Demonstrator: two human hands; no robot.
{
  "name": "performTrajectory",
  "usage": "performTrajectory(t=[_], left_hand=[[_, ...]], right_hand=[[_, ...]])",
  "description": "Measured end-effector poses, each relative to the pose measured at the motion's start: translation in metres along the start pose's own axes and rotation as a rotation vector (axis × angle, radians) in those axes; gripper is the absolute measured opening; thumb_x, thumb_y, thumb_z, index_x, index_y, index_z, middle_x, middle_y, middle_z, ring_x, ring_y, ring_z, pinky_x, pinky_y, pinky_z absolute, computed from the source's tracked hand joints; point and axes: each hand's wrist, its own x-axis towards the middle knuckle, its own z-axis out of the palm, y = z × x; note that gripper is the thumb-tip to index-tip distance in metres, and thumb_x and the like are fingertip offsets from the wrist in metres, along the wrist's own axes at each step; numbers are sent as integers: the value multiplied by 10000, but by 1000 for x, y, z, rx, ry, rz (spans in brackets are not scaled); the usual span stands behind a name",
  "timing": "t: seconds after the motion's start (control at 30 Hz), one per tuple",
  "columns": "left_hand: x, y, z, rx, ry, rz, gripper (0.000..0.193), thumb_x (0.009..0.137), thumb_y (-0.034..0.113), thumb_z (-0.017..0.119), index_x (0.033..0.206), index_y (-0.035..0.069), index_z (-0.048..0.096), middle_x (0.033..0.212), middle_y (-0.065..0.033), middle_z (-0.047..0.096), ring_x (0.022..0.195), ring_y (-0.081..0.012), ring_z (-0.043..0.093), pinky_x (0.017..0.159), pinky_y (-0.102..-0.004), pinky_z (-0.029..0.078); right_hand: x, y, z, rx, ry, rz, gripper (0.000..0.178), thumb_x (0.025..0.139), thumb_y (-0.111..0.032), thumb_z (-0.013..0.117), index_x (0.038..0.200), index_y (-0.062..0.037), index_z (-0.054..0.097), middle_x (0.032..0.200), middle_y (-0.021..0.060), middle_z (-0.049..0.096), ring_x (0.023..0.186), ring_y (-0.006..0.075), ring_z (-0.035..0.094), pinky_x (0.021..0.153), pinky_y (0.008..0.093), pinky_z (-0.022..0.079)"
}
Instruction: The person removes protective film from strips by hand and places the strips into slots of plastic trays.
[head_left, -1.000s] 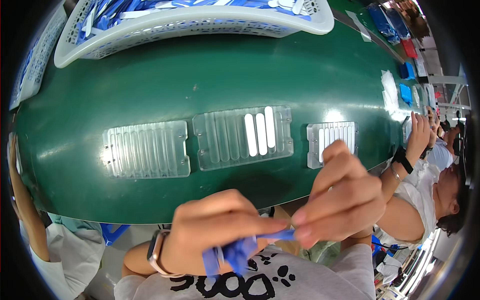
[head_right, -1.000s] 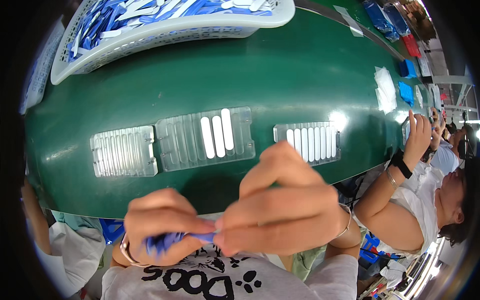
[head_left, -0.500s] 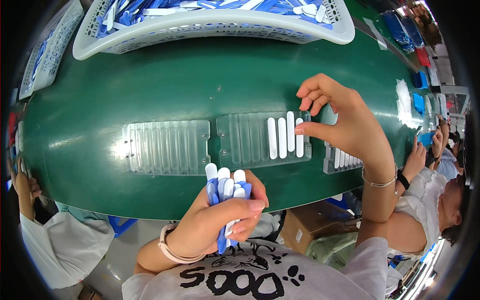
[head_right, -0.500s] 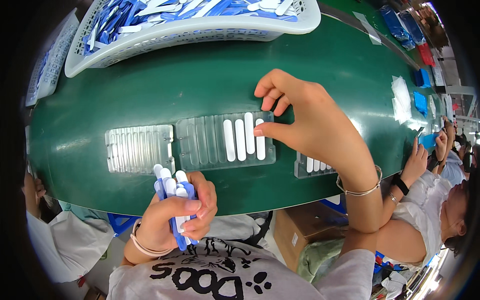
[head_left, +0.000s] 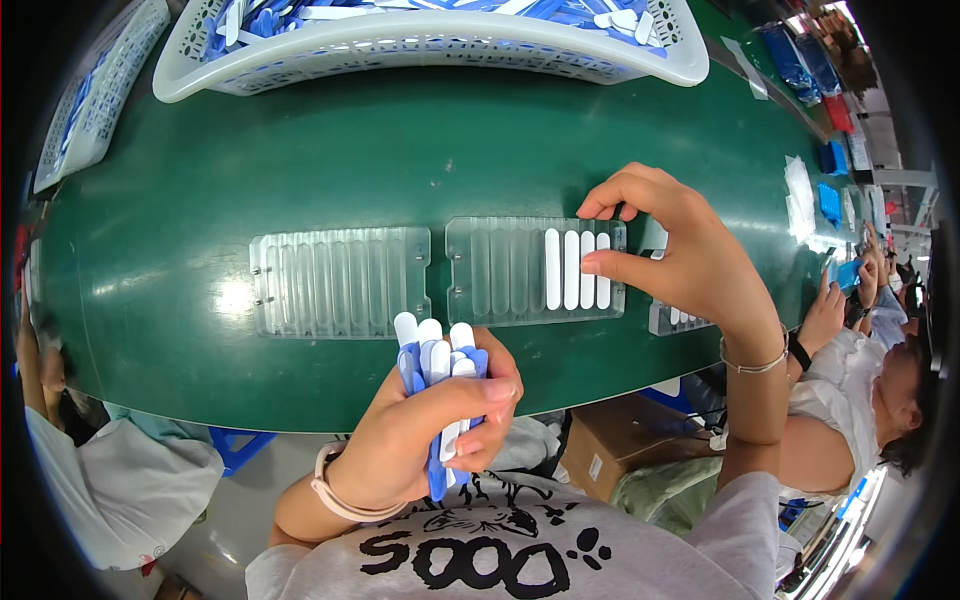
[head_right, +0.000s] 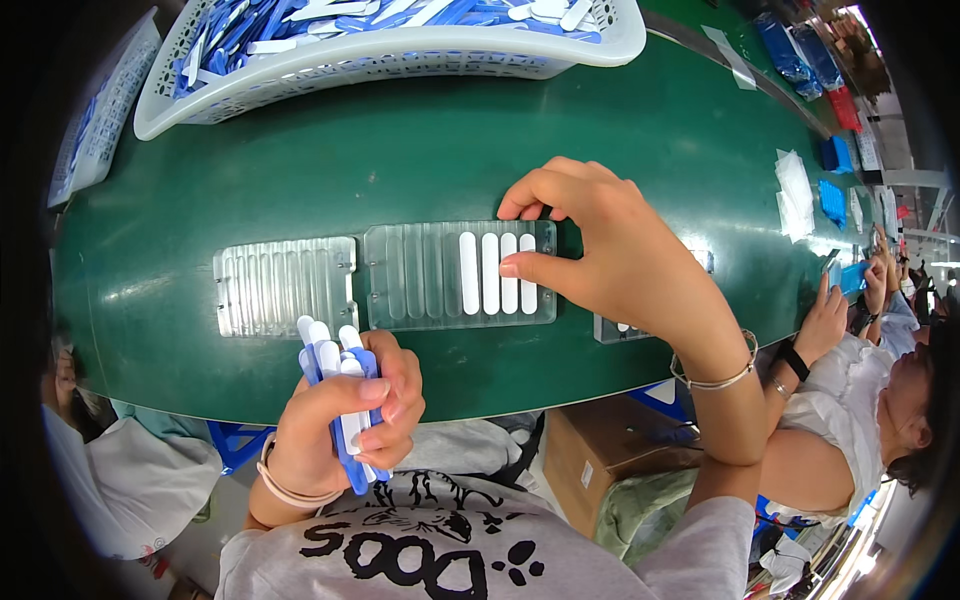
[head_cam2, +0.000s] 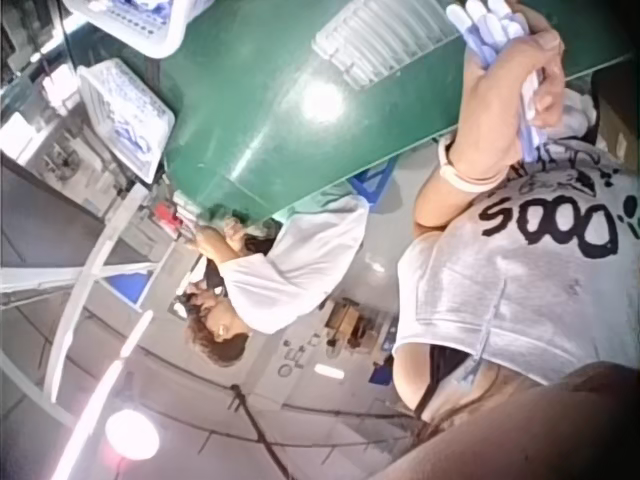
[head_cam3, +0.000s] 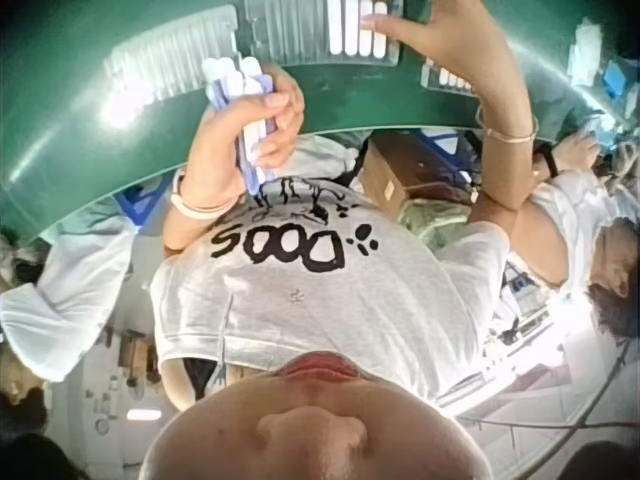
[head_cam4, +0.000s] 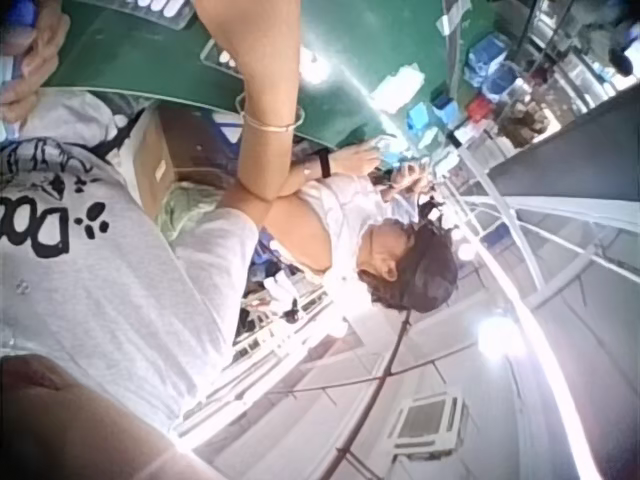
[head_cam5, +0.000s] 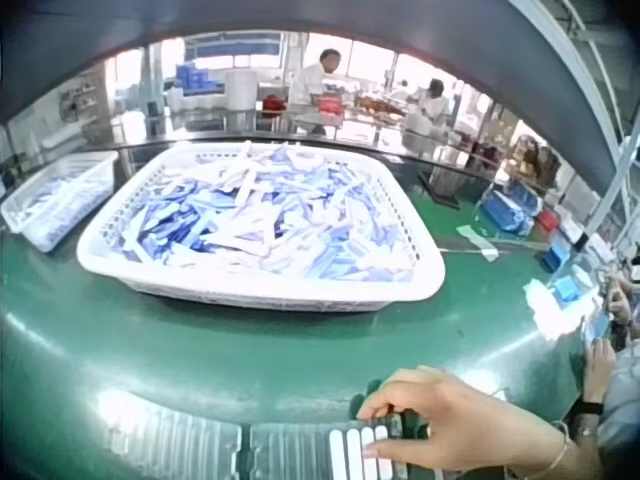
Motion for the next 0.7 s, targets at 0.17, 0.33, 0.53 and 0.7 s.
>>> performTrajectory(t=[0.17, 0.33, 0.53, 0.7], left_hand=[[-3, -3, -5, -83, -25, -7, 96, 842, 93, 572, 873, 30, 506, 638, -35, 456, 473, -66, 375, 415, -233, 293], [-2, -2, -6, -93, -31, -3, 76, 849, 80, 558, 886, 41, 504, 666, -35, 460, 474, -70, 375, 414, -232, 292], [-2, -3, -9, 25, -129, -8, 395, 960, 461, 435, 935, 68, 465, 781, -31, 457, 505, -55, 374, 422, -194, 314], [-2, 1, -12, -81, -140, -29, 530, 946, 574, 304, 947, 72, 475, 777, -23, 460, 500, -43, 366, 418, -189, 313]], right_hand=[[-7, 3, -4, 25, -29, -4, 379, 670, -124, 791, 995, -37, 615, 929, 37, 597, 835, 169, 512, 772, 290, 432], [2, 4, -12, -37, -127, 34, 438, 674, -156, 799, 1051, -43, 607, 980, 51, 593, 866, 174, 518, 795, 288, 425], [11, -15, 14, -12, -45, -29, 402, 719, -287, 763, 1037, -88, 617, 983, 40, 584, 918, 196, 546, 889, 334, 350], [10, -24, 12, -233, 26, -9, 395, 712, -266, 767, 1038, -97, 622, 993, 24, 570, 949, 196, 528, 901, 343, 301]])
